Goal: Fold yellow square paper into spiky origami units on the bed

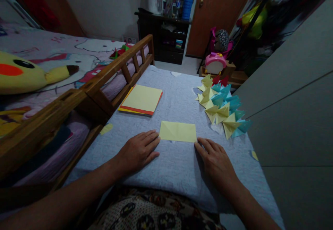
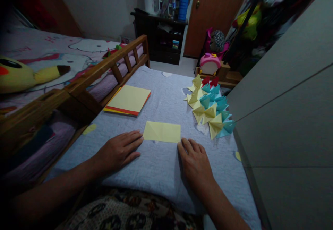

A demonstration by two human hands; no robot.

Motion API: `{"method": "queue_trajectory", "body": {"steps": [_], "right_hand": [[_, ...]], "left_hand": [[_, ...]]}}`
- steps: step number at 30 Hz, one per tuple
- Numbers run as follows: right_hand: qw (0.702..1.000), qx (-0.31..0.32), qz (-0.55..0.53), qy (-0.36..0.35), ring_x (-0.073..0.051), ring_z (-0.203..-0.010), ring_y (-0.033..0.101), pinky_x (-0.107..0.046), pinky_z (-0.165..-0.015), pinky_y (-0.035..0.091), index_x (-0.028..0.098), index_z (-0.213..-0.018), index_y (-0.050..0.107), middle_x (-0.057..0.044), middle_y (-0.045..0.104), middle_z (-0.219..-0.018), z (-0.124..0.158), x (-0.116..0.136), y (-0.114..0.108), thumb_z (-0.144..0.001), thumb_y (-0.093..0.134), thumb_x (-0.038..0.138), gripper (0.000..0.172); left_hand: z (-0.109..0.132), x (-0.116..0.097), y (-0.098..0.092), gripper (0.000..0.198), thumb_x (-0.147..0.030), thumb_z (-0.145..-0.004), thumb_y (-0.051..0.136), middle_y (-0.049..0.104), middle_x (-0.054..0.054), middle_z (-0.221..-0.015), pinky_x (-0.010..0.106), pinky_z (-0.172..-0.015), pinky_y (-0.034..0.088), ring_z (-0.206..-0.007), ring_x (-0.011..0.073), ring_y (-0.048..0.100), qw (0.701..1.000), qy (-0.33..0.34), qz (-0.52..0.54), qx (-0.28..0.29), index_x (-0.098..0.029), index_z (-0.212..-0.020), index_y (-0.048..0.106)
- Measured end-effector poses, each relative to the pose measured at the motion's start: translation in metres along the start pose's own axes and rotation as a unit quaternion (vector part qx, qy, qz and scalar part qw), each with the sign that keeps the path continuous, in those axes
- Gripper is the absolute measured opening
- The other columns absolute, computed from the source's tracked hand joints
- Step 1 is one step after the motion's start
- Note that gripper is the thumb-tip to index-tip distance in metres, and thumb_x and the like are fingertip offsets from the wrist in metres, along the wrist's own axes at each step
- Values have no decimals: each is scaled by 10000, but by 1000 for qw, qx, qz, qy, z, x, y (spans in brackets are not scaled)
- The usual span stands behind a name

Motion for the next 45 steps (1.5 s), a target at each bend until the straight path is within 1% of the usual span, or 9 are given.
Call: {"method": "queue_trajectory", "body": {"steps": [6,12,15,18,21,26,39,42,45], "right_hand": [[999,15,-15,23,-291,-1215,588,-441,-966,503,192,-1292,658,-116,643,-1363,4,-13,0,-808,469,-30,565],[991,52,-114,55,-242,-1033,682,-388,-901,540,169,-1108,717,-116,725,-1172,-20,-28,-14,-888,467,69,347],[989,9,-140,47,-270,-1086,657,-422,-945,523,117,-1285,615,-156,695,-1220,-42,-24,-23,-905,519,159,394],[989,-12,-145,13,-322,-1233,568,-481,-1043,461,88,-1423,485,-195,616,-1347,-62,-14,-19,-845,655,259,626],[989,-4,-146,25,-356,-1238,545,-518,-1030,454,90,-1460,436,-214,604,-1333,-73,-15,-3,-782,716,312,766],[981,-4,-188,38,-341,-1209,538,-507,-1033,445,97,-1429,468,-203,579,-1308,-75,-22,15,-745,751,298,767],[958,-79,-274,41,-284,-1070,551,-472,-952,472,171,-1306,550,-130,617,-1143,-74,-22,7,-815,579,161,492],[944,-106,-310,44,-248,-927,582,-404,-858,485,181,-1031,640,-95,650,-946,-75,-27,-1,-876,499,152,211],[925,-144,-350,35,-228,-869,581,-365,-808,478,210,-836,614,-62,630,-841,-73,-30,-13,-874,485,146,149]], "left_hand": [[3,2,0,316,-275,-1000,503,663,180,-1280,472,-979,571,-1180,307,642,1000,-4,6,-14,-99,-1238,610],[-1,17,-2,271,-271,-965,543,674,140,-1246,471,-974,558,-1141,276,648,991,-78,109,-10,-165,-1211,589],[-8,24,4,432,-338,-935,591,628,148,-1303,504,-1026,510,-1205,299,593,983,-126,135,-7,-174,-1322,491],[-15,26,12,597,-372,-920,604,549,171,-1404,536,-1074,455,-1285,334,521,982,-142,120,-13,-174,-1434,375],[-20,26,17,668,-369,-907,618,532,168,-1421,543,-1079,439,-1291,348,508,983,-146,105,-19,-190,-1476,317],[-26,29,16,756,-338,-864,659,543,166,-1398,547,-1049,460,-1251,353,531,979,-158,124,-11,-207,-1497,268],[-37,33,9,969,-183,-864,618,624,102,-1204,401,-824,599,-986,229,670,927,-225,294,-53,-294,-1577,-29],[-40,33,5,918,-162,-880,604,644,65,-1134,363,-801,602,-908,185,672,907,-228,349,-58,-313,-1572,19],[-43,32,-1,784,-164,-897,596,668,45,-1067,382,-843,593,-906,182,668,898,-212,382,-59,-295,-1544,173]]}}
Point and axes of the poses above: each hand's wrist, its own z-axis away from the middle knuckle, its own y-axis out of the palm, x = y × z, the point moved 7 cm from there along -z, towards the middle knuckle
